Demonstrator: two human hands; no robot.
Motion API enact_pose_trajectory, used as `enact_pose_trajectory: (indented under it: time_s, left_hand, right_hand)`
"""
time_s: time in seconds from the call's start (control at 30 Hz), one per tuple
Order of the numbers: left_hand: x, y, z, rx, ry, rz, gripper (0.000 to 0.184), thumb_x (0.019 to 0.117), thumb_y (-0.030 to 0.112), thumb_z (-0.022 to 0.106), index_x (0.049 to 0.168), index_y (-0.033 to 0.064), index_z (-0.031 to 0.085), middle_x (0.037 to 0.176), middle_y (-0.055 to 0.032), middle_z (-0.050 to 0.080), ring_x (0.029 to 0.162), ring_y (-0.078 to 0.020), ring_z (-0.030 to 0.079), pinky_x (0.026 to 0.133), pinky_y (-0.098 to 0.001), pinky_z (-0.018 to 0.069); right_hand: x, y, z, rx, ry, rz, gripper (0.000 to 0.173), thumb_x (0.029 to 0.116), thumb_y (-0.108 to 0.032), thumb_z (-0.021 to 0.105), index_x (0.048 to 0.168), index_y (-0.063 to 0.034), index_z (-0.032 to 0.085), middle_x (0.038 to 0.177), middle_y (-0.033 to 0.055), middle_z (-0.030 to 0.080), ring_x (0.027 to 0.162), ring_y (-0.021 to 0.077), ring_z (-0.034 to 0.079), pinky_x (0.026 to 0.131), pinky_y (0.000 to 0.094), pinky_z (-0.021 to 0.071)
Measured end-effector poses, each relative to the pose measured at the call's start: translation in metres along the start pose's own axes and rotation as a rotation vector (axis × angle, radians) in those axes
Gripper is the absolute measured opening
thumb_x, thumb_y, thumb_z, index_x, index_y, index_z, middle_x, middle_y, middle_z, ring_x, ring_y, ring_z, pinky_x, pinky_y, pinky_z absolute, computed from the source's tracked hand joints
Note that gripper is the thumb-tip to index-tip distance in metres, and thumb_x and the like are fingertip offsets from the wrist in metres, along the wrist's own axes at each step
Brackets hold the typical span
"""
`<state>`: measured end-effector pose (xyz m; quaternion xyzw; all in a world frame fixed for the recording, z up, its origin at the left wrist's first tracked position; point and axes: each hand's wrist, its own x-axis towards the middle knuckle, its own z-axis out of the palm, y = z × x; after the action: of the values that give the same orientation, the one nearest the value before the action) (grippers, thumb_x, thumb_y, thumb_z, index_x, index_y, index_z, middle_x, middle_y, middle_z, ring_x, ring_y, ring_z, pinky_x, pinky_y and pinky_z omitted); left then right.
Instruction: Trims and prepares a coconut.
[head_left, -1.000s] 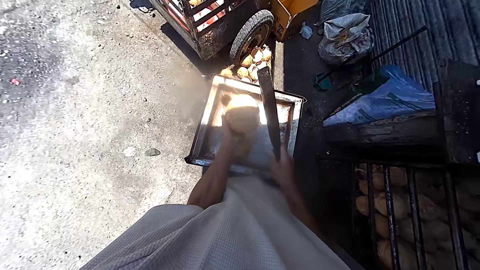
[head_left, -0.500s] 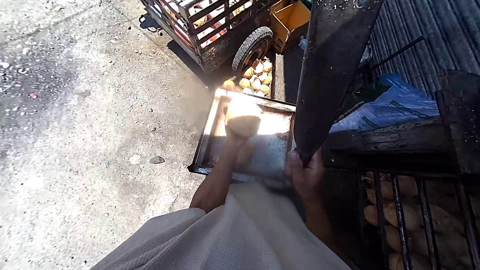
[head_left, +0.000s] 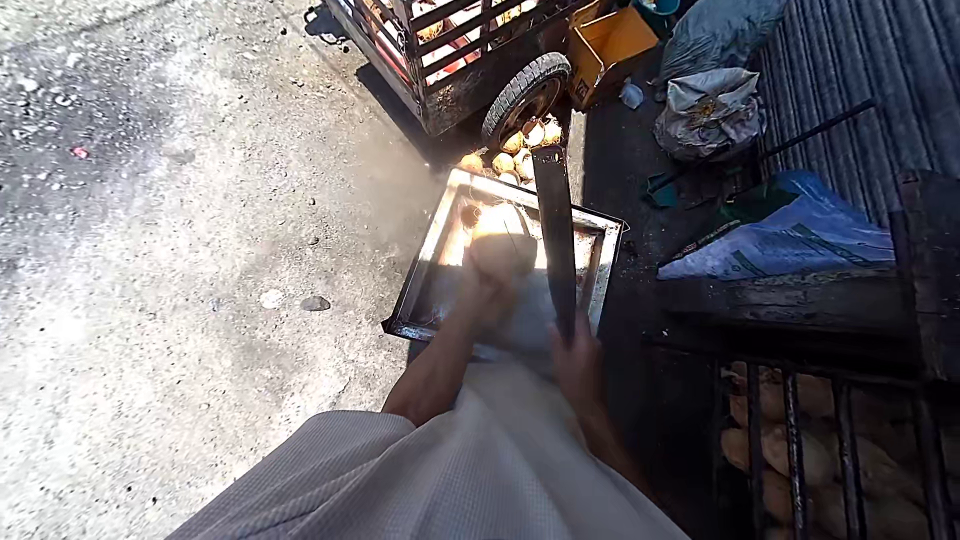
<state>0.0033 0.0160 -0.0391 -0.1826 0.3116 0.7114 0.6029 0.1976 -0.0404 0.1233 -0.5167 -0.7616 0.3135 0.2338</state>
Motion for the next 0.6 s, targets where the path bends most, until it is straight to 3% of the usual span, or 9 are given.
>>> enact_pose_trajectory:
  time_s: [0.07, 0.13, 0.23, 0.3, 0.37, 0.43, 0.5, 0.6]
  left_hand:
    - [-0.01, 0.005, 0.005, 0.01, 0.008, 0.009, 0.085, 0.0895, 0.086, 0.019, 0.134, 0.0244, 0.056, 0.123, -0.0099, 0.067, 0.11, -0.0288, 0.065, 0.086, -0.0575, 0.0553]
    - [-0.028, 0.017, 0.019, 0.041, -0.06, 0.044, 0.079, 0.0928, 0.083, 0.021, 0.129, 0.0241, 0.059, 0.117, -0.0078, 0.069, 0.107, -0.0254, 0.067, 0.085, -0.0537, 0.0568]
    - [-0.039, 0.029, 0.021, 0.026, -0.099, 0.044, 0.076, 0.092, 0.083, 0.025, 0.12, 0.024, 0.063, 0.105, -0.0059, 0.072, 0.096, -0.022, 0.07, 0.078, -0.0493, 0.0601]
    - [-0.039, 0.024, 0.004, -0.03, -0.041, 0.026, 0.077, 0.0934, 0.081, 0.023, 0.117, 0.0212, 0.064, 0.1, -0.0077, 0.072, 0.092, -0.0227, 0.071, 0.076, -0.0476, 0.0605]
    - [-0.035, 0.021, -0.013, -0.043, -0.013, 0.038, 0.079, 0.0972, 0.077, 0.017, 0.126, 0.0176, 0.06, 0.108, -0.0117, 0.071, 0.099, -0.0258, 0.069, 0.082, -0.0496, 0.0587]
    - [-0.032, 0.017, -0.021, -0.076, 0.033, 0.03, 0.081, 0.0961, 0.078, 0.015, 0.126, 0.017, 0.058, 0.108, -0.0129, 0.07, 0.099, -0.0272, 0.069, 0.081, -0.0517, 0.0584]
    - [-0.031, 0.016, -0.021, -0.125, 0.055, 0.051, 0.077, 0.0956, 0.078, 0.019, 0.124, 0.0178, 0.059, 0.107, -0.0123, 0.069, 0.099, -0.0279, 0.068, 0.081, -0.0541, 0.0575]
    - [-0.029, 0.018, -0.014, -0.141, -0.001, 0.089, 0.075, 0.0951, 0.078, 0.024, 0.126, 0.0206, 0.06, 0.113, -0.0106, 0.069, 0.106, -0.0284, 0.067, 0.087, -0.0566, 0.0561]
  right_hand:
    - [0.002, -0.01, -0.014, 0.108, 0.104, -0.063, 0.047, 0.1002, -0.026, 0.059, 0.13, 0.0111, 0.055, 0.075, 0.0037, 0.063, 0.058, 0.0053, 0.059, 0.056, 0.0252, 0.0553]
    - [0.003, -0.017, -0.026, 0.214, 0.134, -0.078, 0.05, 0.1013, -0.026, 0.059, 0.132, 0.0123, 0.05, 0.082, 0.003, 0.066, 0.063, 0.0023, 0.062, 0.06, 0.0236, 0.0579]
    - [0.002, -0.014, -0.03, 0.313, 0.104, -0.044, 0.053, 0.1024, -0.031, 0.058, 0.134, 0.0098, 0.047, 0.077, 0.0005, 0.064, 0.057, 0.0049, 0.06, 0.054, 0.0271, 0.0577]
    - [0.0, -0.008, -0.022, 0.302, 0.048, -0.017, 0.05, 0.1022, -0.031, 0.057, 0.132, 0.0082, 0.049, 0.072, 0.0005, 0.061, 0.053, 0.0079, 0.059, 0.05, 0.0301, 0.0565]
    - [0.006, -0.008, -0.014, 0.242, -0.014, -0.009, 0.047, 0.1016, -0.031, 0.057, 0.131, 0.0054, 0.054, 0.071, 0.0011, 0.063, 0.053, 0.0098, 0.059, 0.05, 0.0321, 0.0564]
    - [0.011, -0.011, -0.012, 0.189, -0.044, -0.042, 0.048, 0.1009, -0.031, 0.059, 0.134, 0.0046, 0.056, 0.071, 0.0008, 0.065, 0.053, 0.0089, 0.06, 0.05, 0.0312, 0.0567]
    - [0.015, -0.02, -0.016, 0.182, -0.016, -0.116, 0.048, 0.1007, -0.03, 0.06, 0.131, 0.0068, 0.058, 0.071, 0.0014, 0.065, 0.055, 0.0064, 0.061, 0.052, 0.0278, 0.0562]
    - [0.026, -0.041, -0.031, 0.24, 0.103, -0.271, 0.045, 0.103, -0.036, 0.059, 0.127, 0.0029, 0.057, 0.078, 0.0012, 0.066, 0.062, 0.0026, 0.062, 0.057, 0.0235, 0.0575]
